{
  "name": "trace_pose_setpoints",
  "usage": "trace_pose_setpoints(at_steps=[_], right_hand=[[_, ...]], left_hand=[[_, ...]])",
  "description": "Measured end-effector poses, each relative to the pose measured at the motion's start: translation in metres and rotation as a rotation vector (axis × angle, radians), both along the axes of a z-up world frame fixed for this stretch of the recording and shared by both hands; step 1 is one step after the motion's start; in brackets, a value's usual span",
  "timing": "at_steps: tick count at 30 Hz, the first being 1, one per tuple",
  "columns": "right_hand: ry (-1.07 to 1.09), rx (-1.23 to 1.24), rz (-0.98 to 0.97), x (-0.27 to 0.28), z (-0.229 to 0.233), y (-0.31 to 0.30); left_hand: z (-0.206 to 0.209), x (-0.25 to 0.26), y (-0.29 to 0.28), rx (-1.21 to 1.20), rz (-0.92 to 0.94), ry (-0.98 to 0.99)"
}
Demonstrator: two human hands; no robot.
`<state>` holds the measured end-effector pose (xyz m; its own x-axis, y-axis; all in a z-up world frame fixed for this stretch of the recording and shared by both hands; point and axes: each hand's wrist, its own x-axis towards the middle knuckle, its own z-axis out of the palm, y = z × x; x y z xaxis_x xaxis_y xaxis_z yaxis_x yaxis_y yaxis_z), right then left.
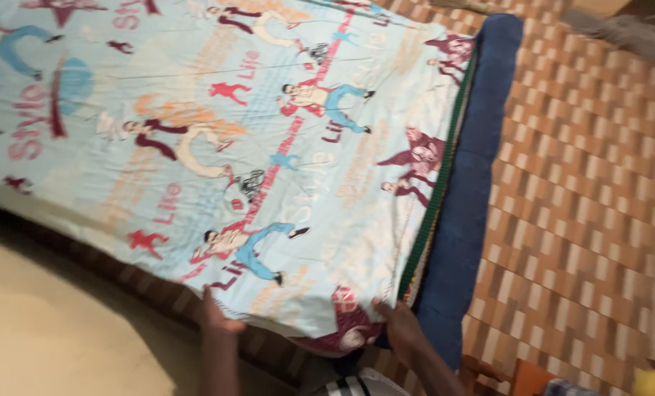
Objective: The person folds a light blue patterned bed sheet on a bed. They smooth the sheet, fold it in half lengthwise, and then fold it into smaller sections until it is neatly stacked.
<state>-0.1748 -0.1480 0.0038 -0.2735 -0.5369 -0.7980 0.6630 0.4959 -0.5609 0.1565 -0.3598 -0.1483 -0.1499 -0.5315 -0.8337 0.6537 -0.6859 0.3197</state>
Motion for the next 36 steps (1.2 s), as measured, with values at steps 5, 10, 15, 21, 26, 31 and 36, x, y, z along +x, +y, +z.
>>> trace_pose_setpoints(at_steps=[5,10,15,21,26,31,36], right_hand=[[0.036,-0.067,-0.205,-0.005,0.012,-0.022],[-0.351,-0.565,-0.071,-0.038,0.014,-0.017],[-0.520,-0.120,-0.062,-0.026,0.000,-0.030],[-0.800,-0.145,0.018,0.034,-0.046,-0.046],[-0.911,-0.408,0.118,0.045,-0.062,-0.077],[-0.968,-0.660,-0.031,0.029,-0.026,-0.105],[-0.251,-0.411,-0.489,0.008,-0.010,-0.132]], left_hand=[[0.032,-0.047,0.051,-0.158,0.039,0.155],[0.105,-0.096,0.056,-0.295,0.049,0.170],[0.183,-0.115,0.044,-0.348,0.128,0.186],[0.190,-0.124,0.049,-0.208,0.133,0.321],[0.132,-0.124,0.055,-0.123,0.064,0.307],[0.060,-0.116,0.040,0.022,-0.192,0.000],[-0.012,-0.062,-0.051,0.083,-0.258,-0.047]])
